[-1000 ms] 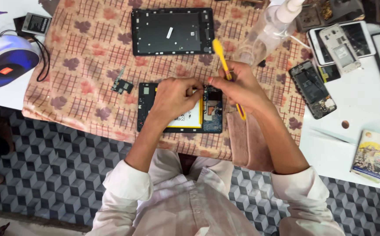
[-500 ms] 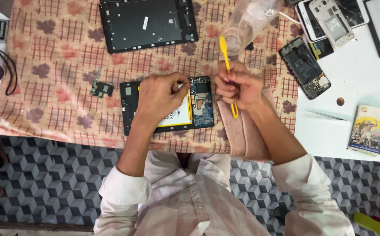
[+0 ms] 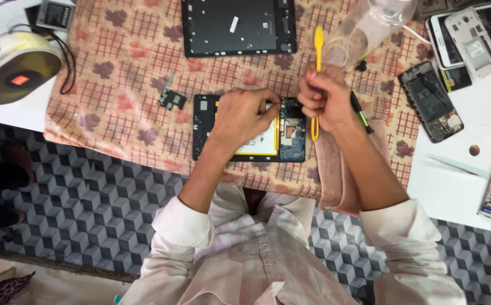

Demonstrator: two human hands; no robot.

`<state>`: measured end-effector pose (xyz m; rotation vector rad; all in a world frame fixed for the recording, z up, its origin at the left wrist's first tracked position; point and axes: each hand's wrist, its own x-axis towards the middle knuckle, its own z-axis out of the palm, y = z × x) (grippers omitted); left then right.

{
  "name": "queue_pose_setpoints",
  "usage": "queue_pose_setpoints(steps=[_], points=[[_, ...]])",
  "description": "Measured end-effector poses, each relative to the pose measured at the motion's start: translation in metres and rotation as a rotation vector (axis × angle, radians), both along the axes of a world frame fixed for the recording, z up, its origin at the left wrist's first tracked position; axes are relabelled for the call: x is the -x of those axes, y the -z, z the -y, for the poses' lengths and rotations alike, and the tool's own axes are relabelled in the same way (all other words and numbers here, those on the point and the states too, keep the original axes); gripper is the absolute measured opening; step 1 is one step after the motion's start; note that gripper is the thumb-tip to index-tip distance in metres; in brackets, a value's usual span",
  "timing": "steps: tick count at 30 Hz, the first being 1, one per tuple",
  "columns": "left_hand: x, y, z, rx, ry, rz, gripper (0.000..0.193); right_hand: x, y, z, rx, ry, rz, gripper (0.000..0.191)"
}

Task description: The person uses a toothbrush to clean the internal components of a disassembled tablet, then uses a screwdriver to adjust connectors and parts on the motherboard. The person works on the device placed on a table with other disassembled parts nearby.

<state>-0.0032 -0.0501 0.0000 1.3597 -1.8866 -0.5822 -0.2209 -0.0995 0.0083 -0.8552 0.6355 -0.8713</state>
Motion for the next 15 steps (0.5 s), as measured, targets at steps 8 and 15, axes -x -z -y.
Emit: queue_pose_setpoints(steps=[8, 15], points=[[0.002, -0.004, 0.0, 0.022, -0.003, 0.032, 0.009, 0.02, 0.005, 0.003, -0.06, -0.051, 0.157, 0.015], [0.02, -0.02, -0.013, 0.227, 0.021, 0.068, 0.02, 0.018, -0.019, -0.005, 0.068, -0.138, 0.199, 0.028]])
